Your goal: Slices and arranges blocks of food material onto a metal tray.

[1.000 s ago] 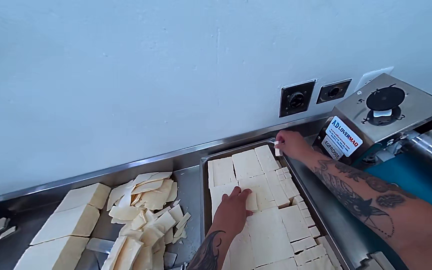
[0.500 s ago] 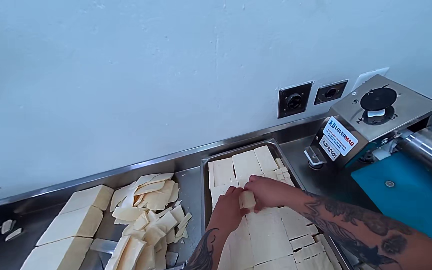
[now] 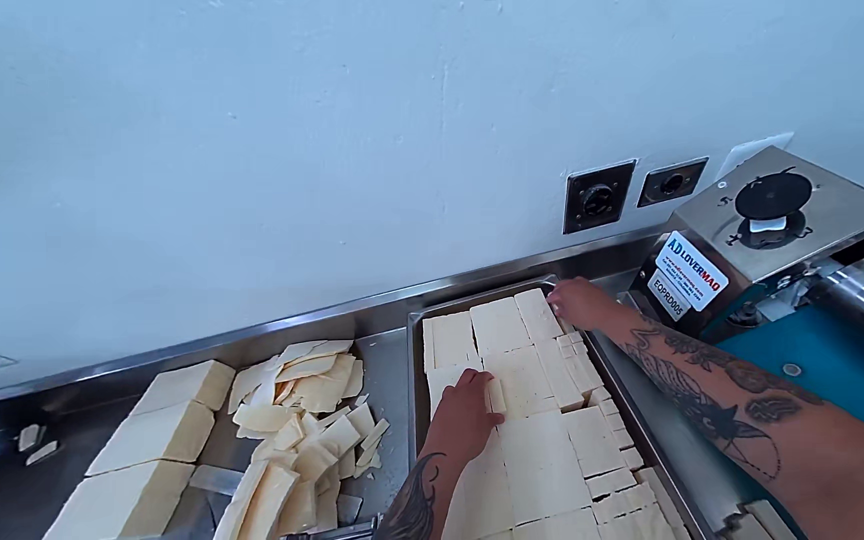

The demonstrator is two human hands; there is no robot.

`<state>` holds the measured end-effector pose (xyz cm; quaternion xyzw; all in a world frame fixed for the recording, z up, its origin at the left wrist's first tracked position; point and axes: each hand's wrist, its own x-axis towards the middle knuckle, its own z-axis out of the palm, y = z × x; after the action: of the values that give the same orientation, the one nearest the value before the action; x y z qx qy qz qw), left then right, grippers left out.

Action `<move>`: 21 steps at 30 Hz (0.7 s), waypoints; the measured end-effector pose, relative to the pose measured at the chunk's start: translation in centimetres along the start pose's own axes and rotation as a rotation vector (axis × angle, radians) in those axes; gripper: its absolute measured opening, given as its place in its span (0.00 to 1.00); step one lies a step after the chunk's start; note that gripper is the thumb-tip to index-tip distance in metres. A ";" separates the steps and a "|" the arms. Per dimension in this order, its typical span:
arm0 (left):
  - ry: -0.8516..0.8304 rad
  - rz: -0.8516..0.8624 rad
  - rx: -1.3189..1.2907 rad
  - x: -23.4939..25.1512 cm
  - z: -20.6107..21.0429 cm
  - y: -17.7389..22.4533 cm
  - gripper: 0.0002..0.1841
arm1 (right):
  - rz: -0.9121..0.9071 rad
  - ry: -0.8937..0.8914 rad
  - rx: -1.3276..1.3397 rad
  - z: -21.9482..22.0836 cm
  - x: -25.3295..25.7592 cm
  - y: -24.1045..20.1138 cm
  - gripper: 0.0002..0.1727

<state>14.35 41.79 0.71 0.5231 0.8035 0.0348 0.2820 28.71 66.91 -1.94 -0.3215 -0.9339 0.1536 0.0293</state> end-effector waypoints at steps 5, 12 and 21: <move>0.004 0.000 0.016 0.0 0.0 0.1 0.33 | 0.098 0.021 0.038 0.3 -0.4 -0.8 0.07; 0.030 0.013 -0.030 0.0 -0.1 0.1 0.34 | 0.099 -0.078 0.060 -4.6 -2.5 -4.4 0.16; 0.340 0.019 -0.273 -0.3 0.6 2.2 0.36 | 0.161 -0.155 0.826 -0.6 -6.2 -9.4 0.24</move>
<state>16.49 42.40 1.06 0.4742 0.8224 0.2335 0.2103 28.12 56.25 1.76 -0.3420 -0.7654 0.5402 0.0730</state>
